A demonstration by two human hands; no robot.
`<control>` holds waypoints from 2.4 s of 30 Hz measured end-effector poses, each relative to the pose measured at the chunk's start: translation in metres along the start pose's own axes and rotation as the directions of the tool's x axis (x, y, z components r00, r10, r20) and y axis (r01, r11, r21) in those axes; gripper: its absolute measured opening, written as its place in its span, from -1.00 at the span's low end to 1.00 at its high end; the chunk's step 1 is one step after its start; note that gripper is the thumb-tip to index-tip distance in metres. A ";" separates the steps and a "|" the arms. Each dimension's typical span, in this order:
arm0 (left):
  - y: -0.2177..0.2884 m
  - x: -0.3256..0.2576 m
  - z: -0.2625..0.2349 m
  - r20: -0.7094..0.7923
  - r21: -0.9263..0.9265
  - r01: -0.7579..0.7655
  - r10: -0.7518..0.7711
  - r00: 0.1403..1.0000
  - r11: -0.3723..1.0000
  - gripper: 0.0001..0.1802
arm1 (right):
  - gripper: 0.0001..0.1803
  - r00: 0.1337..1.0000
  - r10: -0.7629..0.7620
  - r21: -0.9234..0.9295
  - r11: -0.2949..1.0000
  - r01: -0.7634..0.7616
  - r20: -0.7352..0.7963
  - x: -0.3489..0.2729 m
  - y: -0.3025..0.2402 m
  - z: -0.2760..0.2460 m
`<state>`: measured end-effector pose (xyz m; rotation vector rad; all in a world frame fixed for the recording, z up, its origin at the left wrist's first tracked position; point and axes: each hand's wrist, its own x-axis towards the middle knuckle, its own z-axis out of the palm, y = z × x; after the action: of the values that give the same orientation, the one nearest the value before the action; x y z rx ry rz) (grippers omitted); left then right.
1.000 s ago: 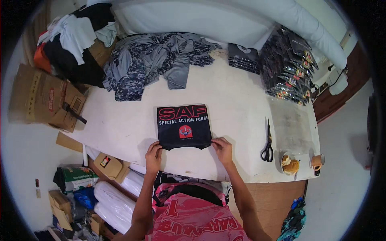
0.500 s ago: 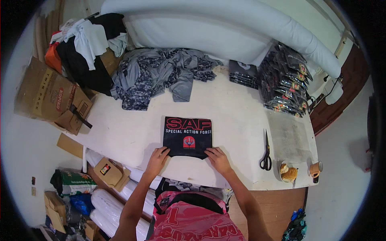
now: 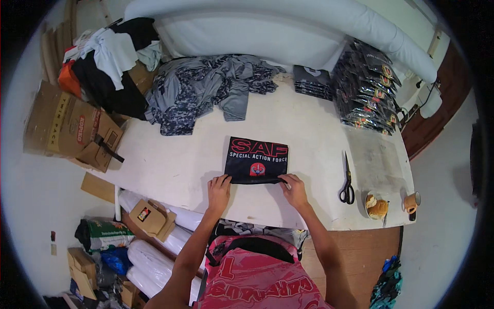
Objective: Folding a shirt and placing it into a clear plastic bag.
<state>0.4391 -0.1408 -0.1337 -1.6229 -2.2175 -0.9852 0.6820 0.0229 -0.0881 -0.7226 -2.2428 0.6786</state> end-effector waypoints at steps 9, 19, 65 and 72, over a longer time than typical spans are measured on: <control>0.050 0.086 -0.089 0.099 -0.126 -0.221 0.234 0.967 0.967 -0.84 | -0.78 0.994 0.043 0.045 0.998 -0.038 -0.103 0.030 -0.042 -0.088; 0.017 0.141 -0.016 0.712 -0.519 0.532 -0.006 0.702 0.669 -0.86 | -0.72 0.837 0.437 0.226 0.824 -0.520 0.329 0.058 0.042 -0.095; 0.040 0.148 0.105 0.359 -0.471 -0.080 0.274 0.892 0.878 -0.77 | -0.86 0.975 0.198 0.172 0.969 -0.179 -0.101 0.009 0.119 -0.046; 0.038 0.144 0.116 0.284 -0.619 -0.045 0.277 0.918 0.784 -0.89 | -0.85 0.965 0.232 0.311 0.932 -0.185 -0.120 0.007 0.119 -0.046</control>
<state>0.4445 0.0475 -0.1289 -2.4023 -2.0163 -1.5661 0.7464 0.1241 -0.1315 -0.8374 -1.8830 1.0041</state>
